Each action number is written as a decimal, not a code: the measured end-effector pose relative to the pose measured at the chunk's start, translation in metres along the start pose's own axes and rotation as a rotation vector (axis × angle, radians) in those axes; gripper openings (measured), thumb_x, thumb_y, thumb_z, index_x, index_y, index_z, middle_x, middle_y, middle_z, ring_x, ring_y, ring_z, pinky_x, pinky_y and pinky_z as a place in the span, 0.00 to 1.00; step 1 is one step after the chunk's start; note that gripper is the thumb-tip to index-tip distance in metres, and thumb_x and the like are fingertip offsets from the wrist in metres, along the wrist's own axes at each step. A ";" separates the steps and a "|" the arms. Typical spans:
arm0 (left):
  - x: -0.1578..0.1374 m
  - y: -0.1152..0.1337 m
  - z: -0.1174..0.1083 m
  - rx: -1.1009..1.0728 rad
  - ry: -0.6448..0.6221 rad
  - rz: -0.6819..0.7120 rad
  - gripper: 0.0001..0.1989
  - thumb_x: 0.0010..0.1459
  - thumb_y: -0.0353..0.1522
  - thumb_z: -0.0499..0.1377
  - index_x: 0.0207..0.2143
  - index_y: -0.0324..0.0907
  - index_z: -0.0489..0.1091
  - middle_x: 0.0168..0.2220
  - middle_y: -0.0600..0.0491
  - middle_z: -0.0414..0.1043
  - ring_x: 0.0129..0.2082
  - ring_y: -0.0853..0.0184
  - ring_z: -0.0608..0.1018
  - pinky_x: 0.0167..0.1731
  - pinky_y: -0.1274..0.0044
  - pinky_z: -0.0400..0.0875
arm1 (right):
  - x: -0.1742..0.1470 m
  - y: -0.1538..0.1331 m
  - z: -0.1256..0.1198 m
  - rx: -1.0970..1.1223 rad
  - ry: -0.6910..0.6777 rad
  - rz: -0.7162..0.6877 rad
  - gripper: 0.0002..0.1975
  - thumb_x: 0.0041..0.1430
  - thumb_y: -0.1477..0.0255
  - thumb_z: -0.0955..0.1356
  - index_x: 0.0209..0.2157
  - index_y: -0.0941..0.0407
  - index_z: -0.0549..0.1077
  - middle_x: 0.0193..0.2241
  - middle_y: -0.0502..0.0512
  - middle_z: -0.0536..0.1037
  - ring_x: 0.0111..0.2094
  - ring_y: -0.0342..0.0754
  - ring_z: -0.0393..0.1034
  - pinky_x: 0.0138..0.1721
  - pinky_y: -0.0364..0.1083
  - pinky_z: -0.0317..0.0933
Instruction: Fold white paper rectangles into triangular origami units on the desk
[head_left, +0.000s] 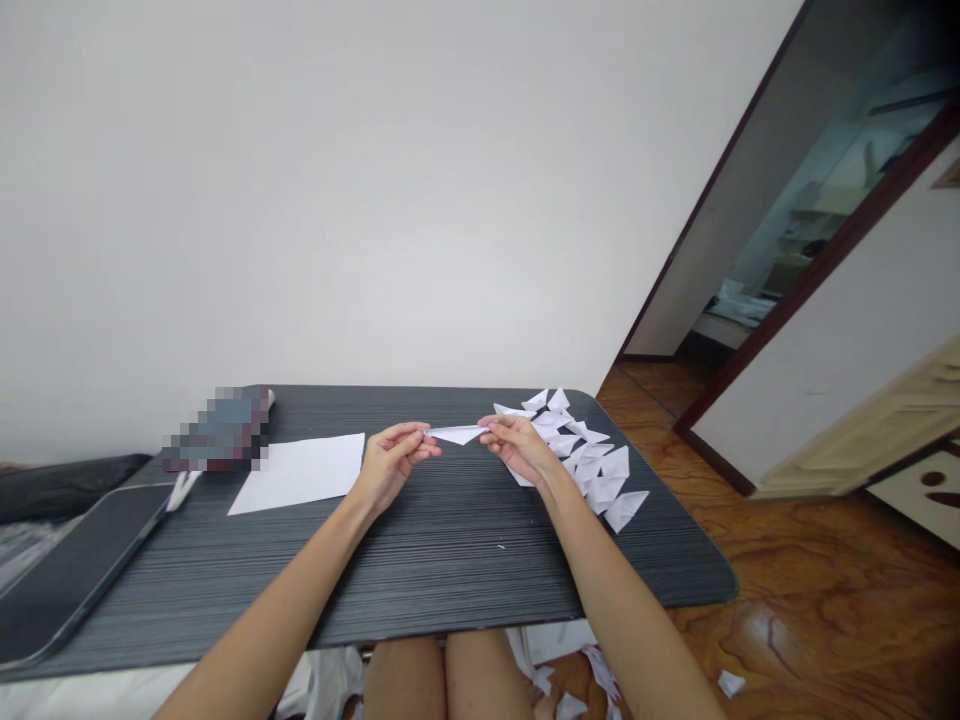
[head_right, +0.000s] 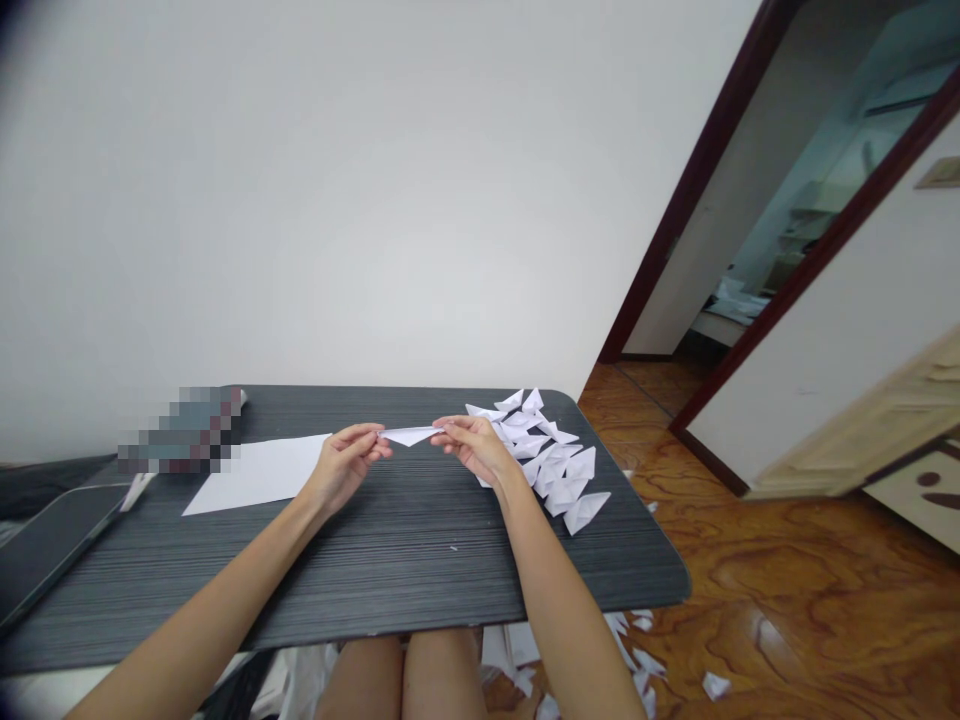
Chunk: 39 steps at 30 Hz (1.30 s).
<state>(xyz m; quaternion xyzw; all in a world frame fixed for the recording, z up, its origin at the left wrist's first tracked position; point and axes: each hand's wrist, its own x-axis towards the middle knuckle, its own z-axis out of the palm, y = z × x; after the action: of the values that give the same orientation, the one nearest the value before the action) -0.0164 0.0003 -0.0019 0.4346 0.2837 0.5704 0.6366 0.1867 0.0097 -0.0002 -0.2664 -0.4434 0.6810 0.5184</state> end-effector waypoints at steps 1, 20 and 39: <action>0.000 0.001 0.000 0.001 0.002 -0.004 0.10 0.43 0.28 0.62 0.31 0.34 0.70 0.23 0.51 0.73 0.23 0.70 0.76 0.25 0.82 0.69 | 0.000 0.000 0.001 0.015 0.006 0.000 0.07 0.43 0.73 0.70 0.28 0.60 0.74 0.20 0.53 0.76 0.22 0.38 0.70 0.21 0.33 0.59; 0.005 -0.010 -0.005 0.243 0.030 0.082 0.09 0.43 0.32 0.60 0.29 0.35 0.70 0.25 0.51 0.72 0.24 0.70 0.74 0.26 0.78 0.70 | 0.001 0.002 0.003 -0.159 -0.020 -0.042 0.04 0.44 0.75 0.67 0.25 0.61 0.73 0.19 0.53 0.74 0.16 0.39 0.65 0.16 0.38 0.54; 0.002 -0.004 0.001 0.111 0.035 0.050 0.11 0.42 0.29 0.61 0.31 0.34 0.71 0.28 0.48 0.74 0.30 0.66 0.75 0.36 0.75 0.69 | 0.000 0.001 0.005 -0.036 -0.021 -0.068 0.07 0.43 0.75 0.68 0.30 0.59 0.73 0.24 0.52 0.75 0.22 0.38 0.66 0.22 0.37 0.57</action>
<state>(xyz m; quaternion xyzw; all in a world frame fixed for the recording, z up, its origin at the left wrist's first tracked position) -0.0130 0.0021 -0.0047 0.4661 0.3153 0.5769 0.5921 0.1820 0.0083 0.0013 -0.2534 -0.4699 0.6574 0.5318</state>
